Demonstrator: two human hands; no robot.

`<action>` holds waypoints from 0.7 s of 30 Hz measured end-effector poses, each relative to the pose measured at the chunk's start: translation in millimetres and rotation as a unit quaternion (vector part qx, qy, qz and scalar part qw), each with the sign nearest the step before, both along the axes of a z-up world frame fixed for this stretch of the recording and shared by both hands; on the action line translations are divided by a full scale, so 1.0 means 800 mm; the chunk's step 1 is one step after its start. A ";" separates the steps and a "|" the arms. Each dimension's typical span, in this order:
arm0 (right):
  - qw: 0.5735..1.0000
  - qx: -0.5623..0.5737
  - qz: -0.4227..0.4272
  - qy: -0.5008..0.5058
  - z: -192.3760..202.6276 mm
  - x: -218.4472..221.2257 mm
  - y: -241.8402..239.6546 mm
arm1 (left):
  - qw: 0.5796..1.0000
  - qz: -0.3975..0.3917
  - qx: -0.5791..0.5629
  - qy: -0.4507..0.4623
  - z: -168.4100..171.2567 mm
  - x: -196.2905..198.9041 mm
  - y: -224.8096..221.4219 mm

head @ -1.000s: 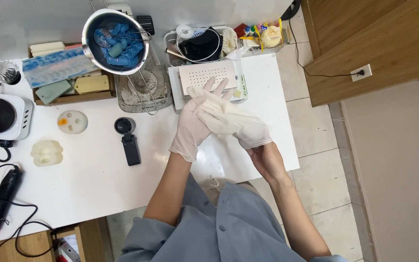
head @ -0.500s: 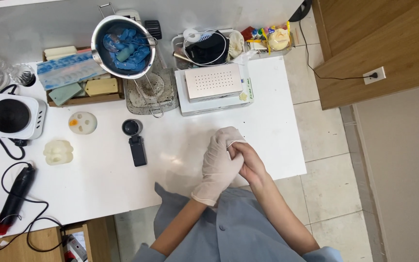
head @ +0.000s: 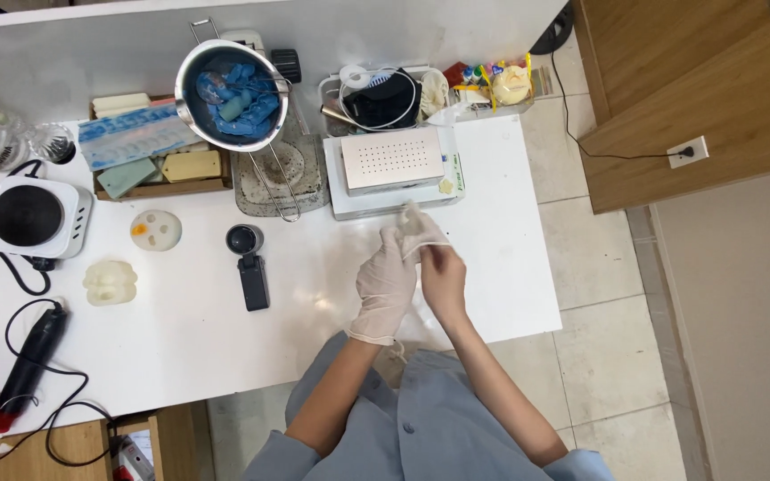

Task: The recorder puts on latex gloves and prepares a small heating plate and work surface in a candle studio.

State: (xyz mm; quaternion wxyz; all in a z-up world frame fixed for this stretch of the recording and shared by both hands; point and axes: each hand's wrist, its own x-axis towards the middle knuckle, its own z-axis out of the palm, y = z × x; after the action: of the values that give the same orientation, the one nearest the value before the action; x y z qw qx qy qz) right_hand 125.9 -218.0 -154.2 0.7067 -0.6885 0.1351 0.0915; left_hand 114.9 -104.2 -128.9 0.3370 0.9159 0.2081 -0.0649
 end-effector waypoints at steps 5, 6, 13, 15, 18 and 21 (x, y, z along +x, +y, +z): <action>0.744 -0.504 0.323 -0.295 -0.028 -0.013 -0.016 | 0.999 -0.026 -0.011 -0.046 -0.020 0.010 0.013; 0.742 -0.503 0.318 -0.310 -0.024 -0.009 -0.017 | 0.998 -0.021 -0.005 -0.059 -0.017 0.016 0.014; 0.542 -0.420 0.530 -0.499 -0.058 -0.003 -0.045 | 0.977 -0.199 0.060 -0.052 -0.048 0.018 -0.002; 0.512 -0.394 0.558 -0.520 -0.037 0.003 -0.042 | 0.977 -0.193 0.073 -0.049 -0.047 0.022 0.007; 0.488 -0.329 0.549 -0.593 0.011 0.006 -0.037 | 0.981 -0.177 0.074 0.027 -0.021 0.020 0.027; 0.492 -0.290 0.539 -0.619 0.019 0.012 -0.039 | 0.981 -0.149 0.043 0.114 0.010 0.018 0.036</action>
State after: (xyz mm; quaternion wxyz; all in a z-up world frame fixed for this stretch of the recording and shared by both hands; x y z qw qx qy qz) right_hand 135.9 -249.0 -139.1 0.1825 -0.6729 -0.7158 -0.0395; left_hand 129.2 -75.4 -121.2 0.2581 0.9369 0.1089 -0.2093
